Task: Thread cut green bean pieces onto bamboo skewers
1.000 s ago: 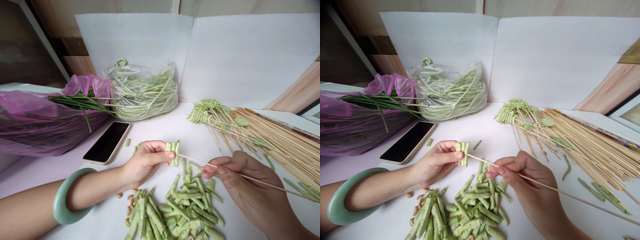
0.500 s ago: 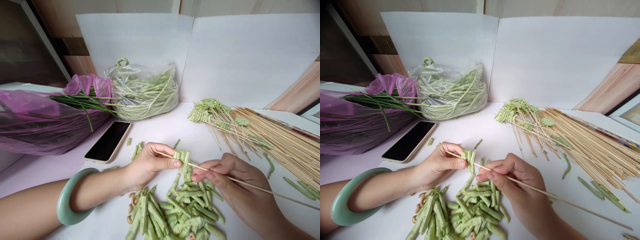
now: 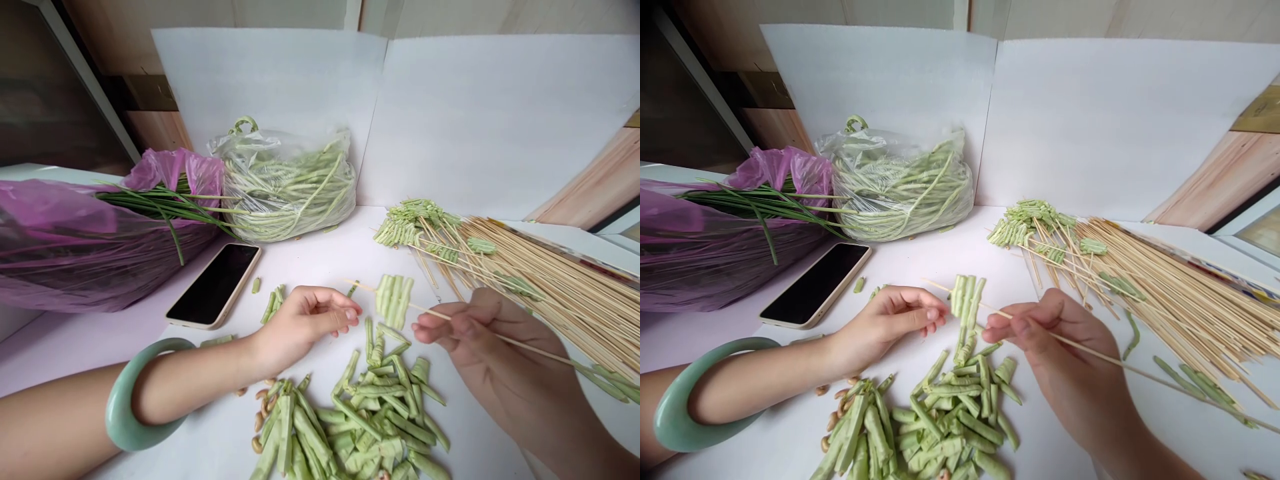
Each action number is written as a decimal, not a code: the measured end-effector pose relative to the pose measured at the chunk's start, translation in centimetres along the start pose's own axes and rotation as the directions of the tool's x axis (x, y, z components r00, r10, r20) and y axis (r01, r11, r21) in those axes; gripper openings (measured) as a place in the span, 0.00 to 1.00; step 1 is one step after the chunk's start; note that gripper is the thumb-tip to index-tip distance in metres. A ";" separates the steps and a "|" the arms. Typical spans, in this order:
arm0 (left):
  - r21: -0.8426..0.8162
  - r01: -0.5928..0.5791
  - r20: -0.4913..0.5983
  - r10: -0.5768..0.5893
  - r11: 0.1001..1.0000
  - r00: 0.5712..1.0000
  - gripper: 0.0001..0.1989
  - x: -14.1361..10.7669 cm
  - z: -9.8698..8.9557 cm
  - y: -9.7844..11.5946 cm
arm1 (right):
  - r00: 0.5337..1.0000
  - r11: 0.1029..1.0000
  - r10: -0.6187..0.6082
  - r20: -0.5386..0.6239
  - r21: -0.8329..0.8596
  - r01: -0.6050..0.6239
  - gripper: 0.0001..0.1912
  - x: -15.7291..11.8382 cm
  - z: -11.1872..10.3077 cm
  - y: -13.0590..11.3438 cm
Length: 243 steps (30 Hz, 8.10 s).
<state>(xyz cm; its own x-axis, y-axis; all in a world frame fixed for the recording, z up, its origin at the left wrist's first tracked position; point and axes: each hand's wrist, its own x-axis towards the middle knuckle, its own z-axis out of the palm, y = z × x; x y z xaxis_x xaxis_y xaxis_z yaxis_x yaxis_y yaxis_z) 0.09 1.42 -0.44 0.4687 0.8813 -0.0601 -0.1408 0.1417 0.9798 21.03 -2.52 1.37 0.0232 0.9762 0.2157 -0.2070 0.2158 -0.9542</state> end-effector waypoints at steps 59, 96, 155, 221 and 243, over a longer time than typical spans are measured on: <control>-0.130 -0.101 -0.124 0.084 0.986 0.989 0.20 0.8 -0.5 0.3 | 0.963 0.763 -0.236 0.128 -0.589 0.265 0.06 -0.8 -1.8 -0.1; -0.214 -0.090 -0.089 0.072 0.973 0.993 0.11 0.7 -0.7 0.0 | 0.985 0.929 -0.128 0.112 -0.334 0.159 0.09 -0.4 -1.8 0.6; 0.981 0.067 -0.029 0.205 -0.180 0.978 0.17 0.1 -1.1 1.3 | 0.997 0.999 -0.009 -0.077 -0.032 0.006 0.11 0.9 -1.6 -0.2; -0.143 -0.133 -0.134 0.114 0.981 0.984 0.10 0.6 -0.6 0.4 | 0.974 0.927 -0.149 0.172 -0.319 0.198 0.07 -0.8 -2.0 0.8; 0.118 -0.094 -0.072 0.103 0.989 0.992 0.07 0.5 -0.6 0.1 | 0.991 0.997 -0.038 -0.131 -0.076 0.028 0.10 0.9 -1.4 -0.2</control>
<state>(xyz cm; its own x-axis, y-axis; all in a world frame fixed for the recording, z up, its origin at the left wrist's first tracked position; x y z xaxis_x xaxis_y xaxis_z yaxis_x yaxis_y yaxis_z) -0.17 2.13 -0.48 0.3880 0.9212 0.0277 -0.0805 0.0039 0.9968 22.47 -1.66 1.45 0.1587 0.9618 0.2229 -0.1313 0.2443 -0.9608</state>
